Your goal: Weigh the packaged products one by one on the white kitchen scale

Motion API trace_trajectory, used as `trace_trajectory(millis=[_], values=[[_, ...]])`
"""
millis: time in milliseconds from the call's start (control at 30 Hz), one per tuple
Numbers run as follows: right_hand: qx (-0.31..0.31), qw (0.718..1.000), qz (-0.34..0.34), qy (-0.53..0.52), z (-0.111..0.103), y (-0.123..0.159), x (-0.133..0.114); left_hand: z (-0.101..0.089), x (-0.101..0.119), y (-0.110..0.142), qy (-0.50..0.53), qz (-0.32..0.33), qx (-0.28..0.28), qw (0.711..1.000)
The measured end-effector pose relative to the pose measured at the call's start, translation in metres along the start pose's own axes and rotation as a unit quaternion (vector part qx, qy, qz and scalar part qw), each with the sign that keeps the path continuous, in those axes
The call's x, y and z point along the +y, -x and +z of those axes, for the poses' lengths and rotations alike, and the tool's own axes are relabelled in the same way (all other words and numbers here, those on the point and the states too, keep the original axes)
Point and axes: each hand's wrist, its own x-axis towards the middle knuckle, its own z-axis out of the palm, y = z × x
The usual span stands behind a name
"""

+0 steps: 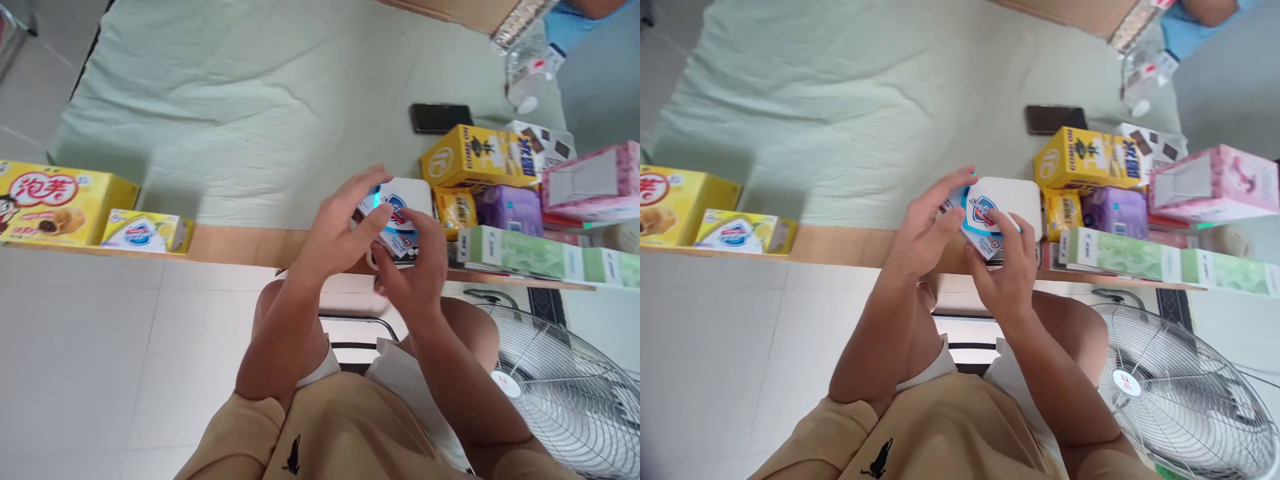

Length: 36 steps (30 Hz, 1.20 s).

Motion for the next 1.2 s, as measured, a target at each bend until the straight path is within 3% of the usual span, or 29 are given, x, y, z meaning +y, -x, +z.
trace_trajectory(millis=[167,400,533,700,867,1200], values=[[-0.022,0.993,0.106,0.040,0.000,0.010,0.028,0.041,-0.026,-0.031,-0.090,-0.041,-0.077,0.992],[-0.036,0.992,0.118,0.041,0.010,0.003,0.040,0.062,-0.050,-0.057,-0.116,-0.035,-0.049,0.991],[-0.044,0.991,0.118,0.050,0.010,0.004,0.043,0.056,-0.058,-0.062,-0.155,0.010,-0.018,0.988],[0.001,0.998,0.050,0.036,0.000,0.010,0.042,0.036,-0.060,-0.055,-0.205,0.048,0.056,0.976],[0.017,0.998,0.057,0.035,0.003,0.008,0.041,0.029,-0.058,-0.052,-0.273,0.030,0.035,0.961],[-0.013,0.993,0.116,0.034,0.009,0.003,0.043,0.030,-0.052,-0.052,-0.288,-0.008,0.001,0.957]])
